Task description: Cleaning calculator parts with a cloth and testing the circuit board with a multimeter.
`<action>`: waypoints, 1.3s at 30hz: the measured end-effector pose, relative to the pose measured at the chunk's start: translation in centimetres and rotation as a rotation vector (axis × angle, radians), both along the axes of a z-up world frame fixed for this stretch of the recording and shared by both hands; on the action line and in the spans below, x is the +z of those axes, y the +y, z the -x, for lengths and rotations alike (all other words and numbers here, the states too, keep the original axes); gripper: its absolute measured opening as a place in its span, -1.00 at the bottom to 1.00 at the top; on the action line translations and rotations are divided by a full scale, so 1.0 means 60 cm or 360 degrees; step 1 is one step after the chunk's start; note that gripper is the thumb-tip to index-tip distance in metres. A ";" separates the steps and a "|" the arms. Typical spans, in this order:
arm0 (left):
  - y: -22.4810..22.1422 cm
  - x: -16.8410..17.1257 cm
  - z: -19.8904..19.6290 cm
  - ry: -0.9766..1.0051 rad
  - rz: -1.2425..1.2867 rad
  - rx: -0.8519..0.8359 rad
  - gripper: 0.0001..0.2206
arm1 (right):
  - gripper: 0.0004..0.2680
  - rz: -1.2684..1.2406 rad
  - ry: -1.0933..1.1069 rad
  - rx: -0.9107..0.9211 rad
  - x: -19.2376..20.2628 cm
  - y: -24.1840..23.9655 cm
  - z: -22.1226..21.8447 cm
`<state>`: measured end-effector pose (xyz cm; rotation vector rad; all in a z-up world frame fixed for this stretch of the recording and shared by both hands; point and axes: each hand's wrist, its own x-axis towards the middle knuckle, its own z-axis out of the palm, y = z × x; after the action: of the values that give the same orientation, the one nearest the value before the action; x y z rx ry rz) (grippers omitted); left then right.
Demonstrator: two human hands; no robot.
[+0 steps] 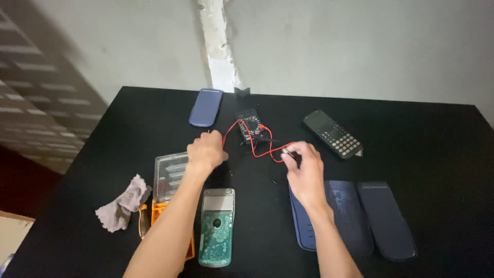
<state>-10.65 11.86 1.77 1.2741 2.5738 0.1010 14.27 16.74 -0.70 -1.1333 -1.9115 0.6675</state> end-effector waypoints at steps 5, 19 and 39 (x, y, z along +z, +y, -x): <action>-0.018 0.017 -0.003 -0.0167 -0.0006 0.0015 -0.65 | -0.92 -0.0077 -0.0633 0.0149 0.039 0.046 0.073; -0.114 0.092 0.017 -0.0656 -0.1998 0.0294 -0.82 | -0.90 -0.0192 -0.0675 0.0474 0.031 0.088 0.099; 0.195 -0.009 0.027 -0.0839 -0.0514 0.0081 -0.33 | -0.91 0.1138 0.1531 0.0202 0.139 -0.043 -0.059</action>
<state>-12.29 23.55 1.25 1.0912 2.1805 0.7791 17.80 14.18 7.64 -0.8176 -0.9164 1.6842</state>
